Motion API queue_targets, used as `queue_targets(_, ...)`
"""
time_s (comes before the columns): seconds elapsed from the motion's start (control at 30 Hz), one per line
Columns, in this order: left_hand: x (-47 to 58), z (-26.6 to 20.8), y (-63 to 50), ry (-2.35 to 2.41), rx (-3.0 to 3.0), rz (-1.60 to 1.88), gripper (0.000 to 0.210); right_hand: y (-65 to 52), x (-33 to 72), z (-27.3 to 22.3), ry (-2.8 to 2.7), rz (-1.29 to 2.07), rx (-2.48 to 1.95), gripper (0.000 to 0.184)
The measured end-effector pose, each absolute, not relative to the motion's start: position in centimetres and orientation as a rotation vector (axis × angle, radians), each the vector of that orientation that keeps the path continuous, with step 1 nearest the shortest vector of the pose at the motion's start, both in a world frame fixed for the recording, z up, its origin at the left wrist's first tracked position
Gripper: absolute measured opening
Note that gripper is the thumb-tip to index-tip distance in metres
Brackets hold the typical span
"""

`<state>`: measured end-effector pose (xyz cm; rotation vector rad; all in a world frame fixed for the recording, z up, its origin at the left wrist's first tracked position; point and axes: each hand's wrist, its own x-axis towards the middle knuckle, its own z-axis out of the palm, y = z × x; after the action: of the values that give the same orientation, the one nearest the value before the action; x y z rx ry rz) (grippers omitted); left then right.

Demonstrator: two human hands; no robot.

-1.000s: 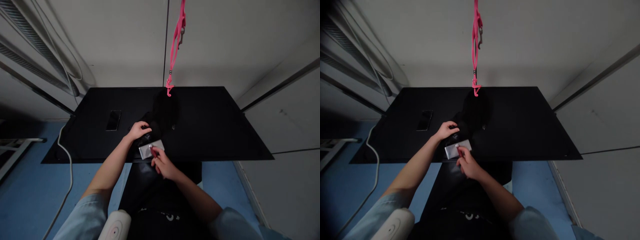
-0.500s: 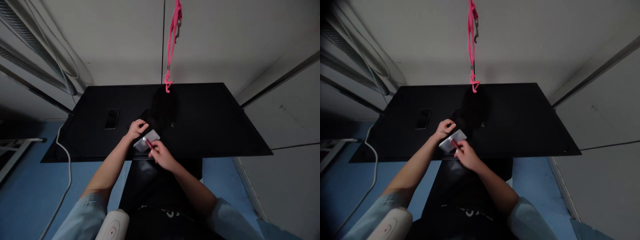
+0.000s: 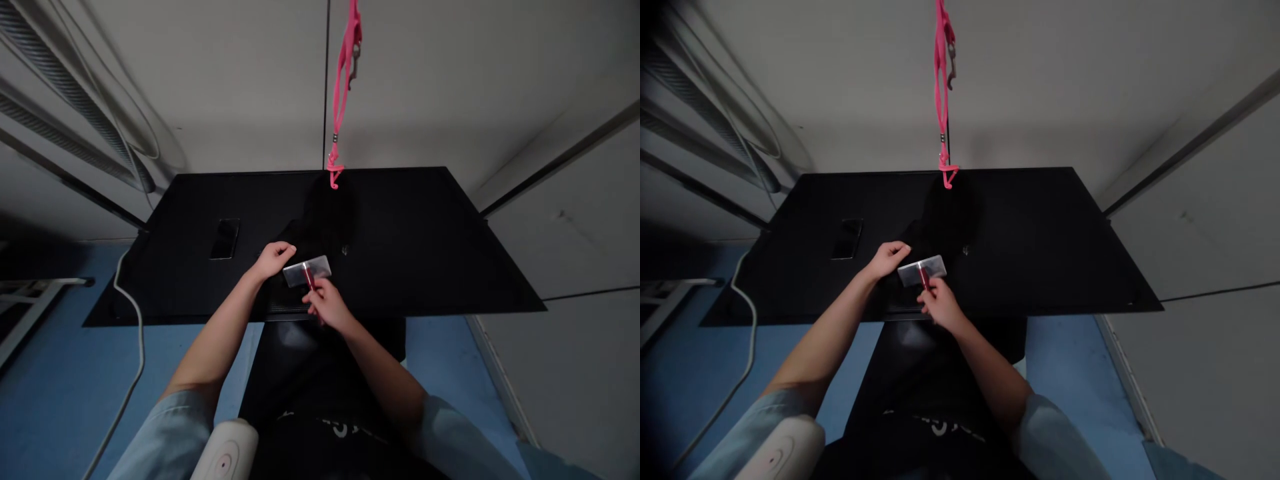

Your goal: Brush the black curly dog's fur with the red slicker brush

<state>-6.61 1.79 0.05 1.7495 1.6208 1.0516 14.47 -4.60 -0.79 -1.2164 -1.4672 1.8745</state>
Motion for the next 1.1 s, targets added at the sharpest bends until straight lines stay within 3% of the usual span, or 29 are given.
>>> queue_targets(0.23,-7.0,-1.3,1.5,1.672,1.613,1.160,0.029,-11.0,17.8,-2.5,-1.653,2.619,-0.989,0.015)
queue_targets(0.43,-6.6,-0.4,1.6,1.658,1.722,1.016,0.031,-6.4,14.1,-2.0,-1.359,2.125,-1.140,0.015)
queue_targets(0.63,-6.7,-1.4,1.7,1.710,1.791,1.088,0.028,-9.0,16.1,-2.8,-1.408,2.637,-1.014,0.023)
queue_targets(0.8,-6.7,-1.3,1.2,1.714,1.838,1.072,0.028,-4.8,15.2,-2.2,-1.397,2.114,-1.120,0.018)
queue_targets(1.0,-6.6,-1.2,1.0,1.750,1.930,1.061,0.027,-7.5,18.2,-3.6,-1.496,2.562,-1.115,0.025)
queue_targets(1.1,-6.2,-0.3,0.5,1.746,1.874,1.124,0.024,-5.8,17.5,-2.3,-1.490,2.400,-1.007,0.024)
